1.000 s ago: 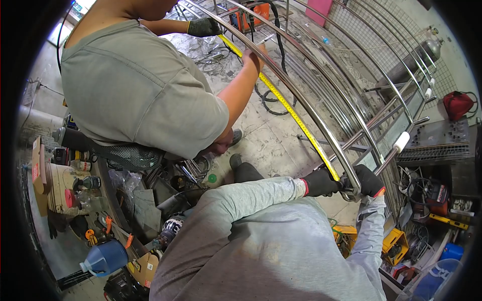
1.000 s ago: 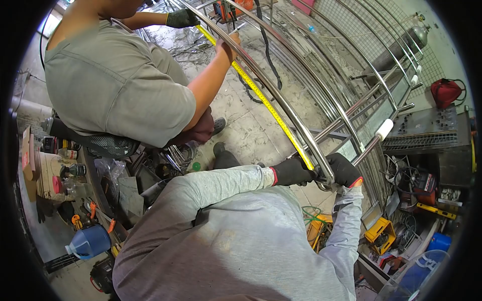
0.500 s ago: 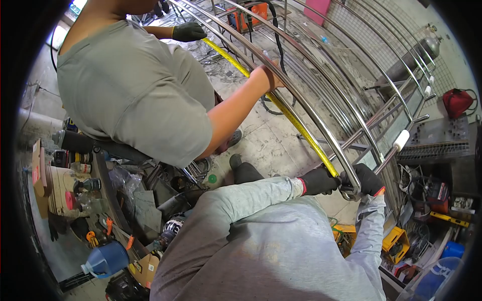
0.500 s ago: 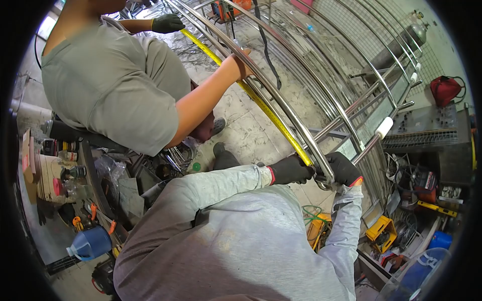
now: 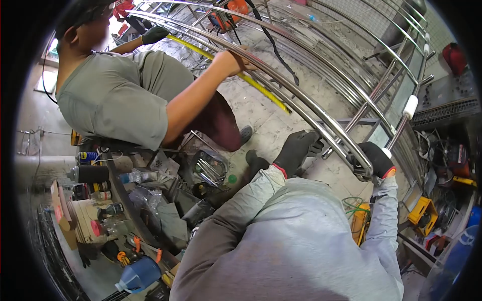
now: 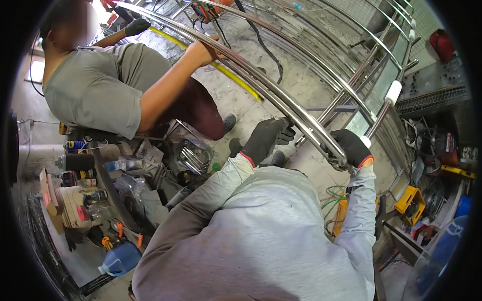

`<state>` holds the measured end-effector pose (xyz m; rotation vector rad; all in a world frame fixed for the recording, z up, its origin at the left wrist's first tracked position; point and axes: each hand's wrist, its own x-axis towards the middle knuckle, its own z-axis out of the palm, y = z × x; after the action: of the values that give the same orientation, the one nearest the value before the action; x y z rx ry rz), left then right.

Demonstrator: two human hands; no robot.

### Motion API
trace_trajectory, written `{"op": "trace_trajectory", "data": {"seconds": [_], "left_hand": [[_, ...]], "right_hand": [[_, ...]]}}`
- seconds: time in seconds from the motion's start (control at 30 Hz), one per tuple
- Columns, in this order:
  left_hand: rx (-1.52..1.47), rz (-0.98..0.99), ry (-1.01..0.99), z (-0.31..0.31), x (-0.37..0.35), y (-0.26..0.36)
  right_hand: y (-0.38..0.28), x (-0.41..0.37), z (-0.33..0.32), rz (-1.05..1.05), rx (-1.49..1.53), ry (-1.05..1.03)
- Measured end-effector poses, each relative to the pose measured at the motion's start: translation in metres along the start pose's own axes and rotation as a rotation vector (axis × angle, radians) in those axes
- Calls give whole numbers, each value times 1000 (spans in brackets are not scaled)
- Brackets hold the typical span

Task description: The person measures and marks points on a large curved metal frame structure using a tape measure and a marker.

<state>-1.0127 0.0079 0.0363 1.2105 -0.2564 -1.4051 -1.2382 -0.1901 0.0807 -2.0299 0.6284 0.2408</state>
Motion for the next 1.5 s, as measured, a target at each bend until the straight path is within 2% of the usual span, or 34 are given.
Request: {"op": "trace_trajectory", "data": {"seconds": [0.13, 0.17, 0.2, 0.27, 0.3, 0.43, 0.53, 0.6, 0.87, 1.03, 1.07, 1.13, 1.2, 1.23, 1.3, 1.33, 1.37, 1.43, 1.5], "left_hand": [[-44, -22, 85, -32, -7, -15], [-84, -27, 93, -44, -9, -19], [-66, -34, 96, -56, -11, -24], [-107, 3, 137, -74, -20, -28], [-97, -8, 241, -79, -21, -33], [-132, -11, 330, -102, -33, -46], [-181, -18, 345, -113, -39, -52], [-164, -41, 342, -126, -38, -55], [-146, -66, 334, -150, -31, -36], [-173, -20, 341, -172, -23, -28], [-188, 12, 349, -174, -21, -23], [-264, -11, 373, -177, -21, -13], [-297, 41, 382, -191, -20, -9], [-346, 65, 387, -201, -19, -7], [-410, 84, 359, -220, -6, 1], [-376, 196, 329, -233, -2, 8], [-350, 291, 303, -243, -4, 10], [-342, 364, 222, -257, -3, 35], [-380, 340, 152, -286, 15, 51]], "right_hand": [[34, 5, 8, -96, -62, 83], [25, 6, 7, -58, -24, 72], [15, 4, 5, -126, -122, 87], [32, 6, 10, -10, -79, 106], [39, 6, 13, -15, -67, 107], [19, 1, 7, 51, -81, 103], [18, 1, 8, 85, -103, 109], [18, 0, 8, 28, -115, 131], [20, 0, 12, 66, -148, 207], [33, 3, 12, 26, -174, 179], [43, 3, 16, 41, -180, 234], [24, 1, 7, -41, -214, 300], [-15, 7, -7, 205, 109, 210], [-28, 12, -10, 202, 100, 203], [-51, 16, -19, 340, 255, 351], [-60, 22, -31, 275, 266, 287], [-72, 29, -36, 239, 189, 325], [-95, 49, -41, 208, 93, 368], [-125, 69, -42, 223, 108, 380]]}}
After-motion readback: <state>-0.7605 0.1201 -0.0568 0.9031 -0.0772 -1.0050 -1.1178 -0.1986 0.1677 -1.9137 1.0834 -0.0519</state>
